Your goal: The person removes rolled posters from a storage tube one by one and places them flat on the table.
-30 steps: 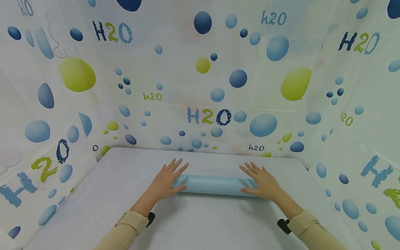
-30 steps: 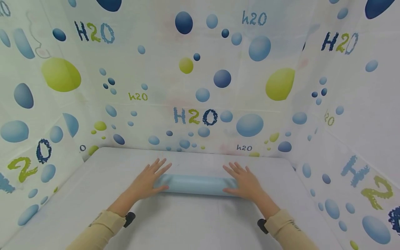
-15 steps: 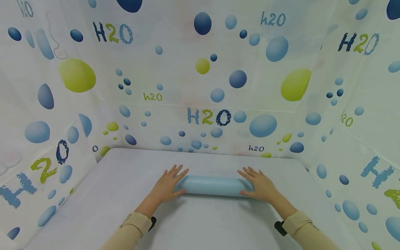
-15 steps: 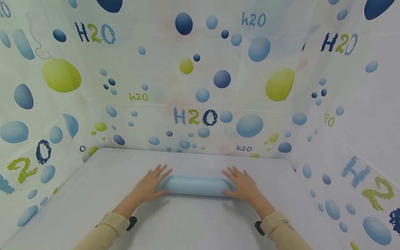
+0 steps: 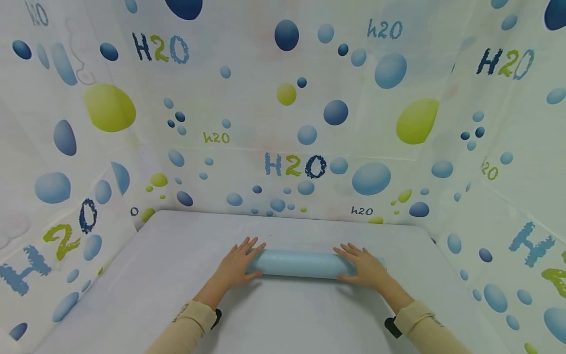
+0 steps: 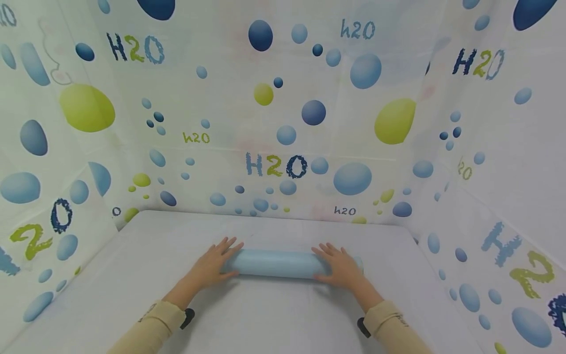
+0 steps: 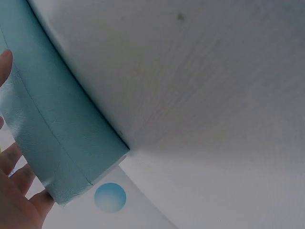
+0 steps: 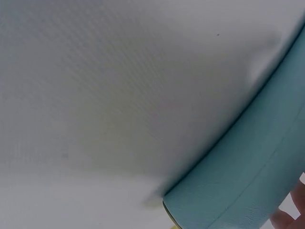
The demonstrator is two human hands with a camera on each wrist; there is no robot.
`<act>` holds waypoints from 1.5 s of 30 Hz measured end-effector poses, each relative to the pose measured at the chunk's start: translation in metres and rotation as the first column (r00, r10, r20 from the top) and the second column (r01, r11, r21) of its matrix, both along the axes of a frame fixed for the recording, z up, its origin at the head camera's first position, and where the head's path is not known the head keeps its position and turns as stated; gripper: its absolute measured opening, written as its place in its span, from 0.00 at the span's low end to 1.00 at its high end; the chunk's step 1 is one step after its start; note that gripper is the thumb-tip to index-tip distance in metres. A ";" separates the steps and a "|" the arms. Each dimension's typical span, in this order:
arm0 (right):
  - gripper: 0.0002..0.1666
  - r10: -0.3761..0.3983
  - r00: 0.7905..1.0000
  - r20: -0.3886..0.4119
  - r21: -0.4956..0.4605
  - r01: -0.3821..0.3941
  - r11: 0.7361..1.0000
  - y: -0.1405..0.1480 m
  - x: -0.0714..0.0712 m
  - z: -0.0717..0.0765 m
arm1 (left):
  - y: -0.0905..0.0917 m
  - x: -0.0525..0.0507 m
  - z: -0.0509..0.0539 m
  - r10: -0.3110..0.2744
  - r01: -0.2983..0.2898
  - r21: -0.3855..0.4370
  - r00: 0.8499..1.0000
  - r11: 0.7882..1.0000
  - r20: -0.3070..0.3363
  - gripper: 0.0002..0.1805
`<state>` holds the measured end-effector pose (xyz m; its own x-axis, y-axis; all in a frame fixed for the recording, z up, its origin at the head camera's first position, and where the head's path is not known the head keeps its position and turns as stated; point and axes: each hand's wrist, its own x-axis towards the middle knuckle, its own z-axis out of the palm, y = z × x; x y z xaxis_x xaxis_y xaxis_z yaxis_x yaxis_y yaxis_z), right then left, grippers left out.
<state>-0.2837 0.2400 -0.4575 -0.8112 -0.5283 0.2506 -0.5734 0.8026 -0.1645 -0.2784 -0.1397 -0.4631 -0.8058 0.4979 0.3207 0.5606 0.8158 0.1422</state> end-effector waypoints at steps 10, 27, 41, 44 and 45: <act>0.45 -0.008 0.999 -0.033 0.033 0.009 0.999 0.000 -0.001 -0.011 | 0.001 0.000 -0.006 -0.016 0.016 -0.016 0.999 1.000 -0.040 0.40; 0.45 -0.007 0.997 -0.078 0.079 0.013 0.997 -0.002 -0.001 -0.013 | -0.001 -0.002 -0.012 -0.007 0.001 -0.060 0.994 0.998 -0.105 0.39; 0.43 0.034 0.993 -0.115 0.072 -0.026 0.997 -0.001 -0.002 -0.015 | 0.003 -0.003 -0.011 0.030 -0.044 -0.119 0.992 0.992 -0.124 0.38; 0.43 0.041 0.992 -0.117 0.069 -0.034 0.997 0.000 -0.002 -0.014 | 0.004 -0.002 -0.009 0.034 -0.048 -0.130 0.994 0.990 -0.107 0.38; 0.43 0.043 0.992 -0.116 0.066 -0.035 0.997 0.000 -0.002 -0.014 | 0.004 -0.002 -0.009 0.033 -0.047 -0.133 0.994 0.990 -0.102 0.37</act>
<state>-0.2852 0.2401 -0.4717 -0.7567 -0.5769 0.3076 -0.6169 0.7858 -0.0436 -0.2804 -0.1357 -0.4720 -0.7936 0.5098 0.3322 0.5329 0.8458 -0.0250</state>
